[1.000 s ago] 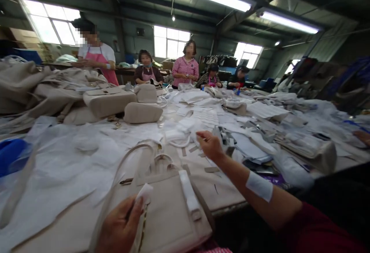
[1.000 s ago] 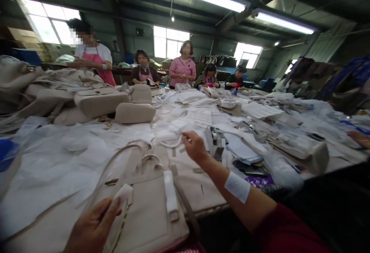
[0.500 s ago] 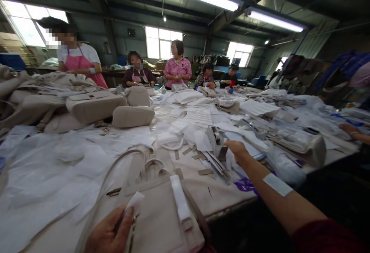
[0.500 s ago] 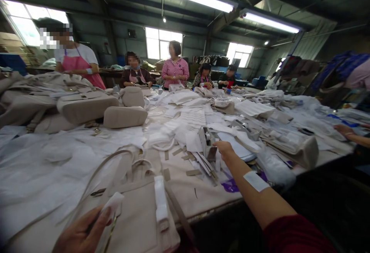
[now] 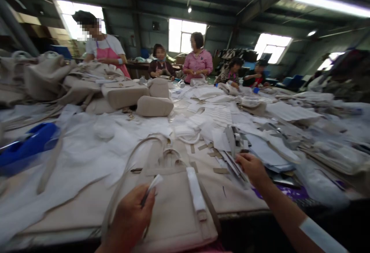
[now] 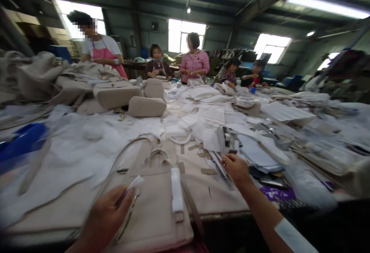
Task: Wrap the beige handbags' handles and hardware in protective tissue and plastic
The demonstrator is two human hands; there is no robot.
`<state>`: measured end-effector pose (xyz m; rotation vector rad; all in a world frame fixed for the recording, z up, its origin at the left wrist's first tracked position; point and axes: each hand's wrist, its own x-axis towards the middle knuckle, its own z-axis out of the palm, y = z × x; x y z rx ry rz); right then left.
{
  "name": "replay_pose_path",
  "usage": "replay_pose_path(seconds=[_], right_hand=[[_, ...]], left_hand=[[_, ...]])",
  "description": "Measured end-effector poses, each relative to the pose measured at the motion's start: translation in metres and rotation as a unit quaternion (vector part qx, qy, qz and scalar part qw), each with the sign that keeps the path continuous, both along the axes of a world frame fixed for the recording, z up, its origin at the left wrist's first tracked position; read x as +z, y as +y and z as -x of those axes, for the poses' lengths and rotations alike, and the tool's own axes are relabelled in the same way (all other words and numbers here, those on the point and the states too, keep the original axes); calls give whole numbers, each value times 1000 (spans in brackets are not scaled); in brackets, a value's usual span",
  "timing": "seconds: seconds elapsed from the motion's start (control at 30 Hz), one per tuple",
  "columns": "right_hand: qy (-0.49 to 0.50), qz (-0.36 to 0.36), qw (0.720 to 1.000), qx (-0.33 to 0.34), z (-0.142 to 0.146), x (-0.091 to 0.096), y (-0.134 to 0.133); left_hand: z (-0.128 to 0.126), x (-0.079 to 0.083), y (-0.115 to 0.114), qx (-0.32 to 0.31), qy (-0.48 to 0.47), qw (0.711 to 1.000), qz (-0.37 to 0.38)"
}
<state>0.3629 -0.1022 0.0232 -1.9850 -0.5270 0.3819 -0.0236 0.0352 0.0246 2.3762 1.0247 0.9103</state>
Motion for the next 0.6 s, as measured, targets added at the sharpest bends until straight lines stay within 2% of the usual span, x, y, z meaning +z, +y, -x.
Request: replay_pose_path(seconds=[0.1, 0.2, 0.27, 0.33, 0.4, 0.6], right_hand=[[17, -19, 988, 155, 54, 30, 21], [100, -30, 937, 333, 130, 53, 44], [169, -17, 903, 396, 178, 61, 57], [205, 3, 887, 414, 213, 64, 69], [215, 30, 890, 400, 232, 62, 80], [184, 111, 910, 355, 240, 52, 92]], left_hand=[[-3, 8, -8, -3, 25, 999, -29], [-4, 10, -14, 20, 78, 995, -62], [-3, 10, -19, 34, 110, 989, -87], [-2, 10, -24, 40, 129, 984, -114], [-1, 10, -28, 40, 134, 980, -138], [2, 6, -30, 12, 139, 975, -170]])
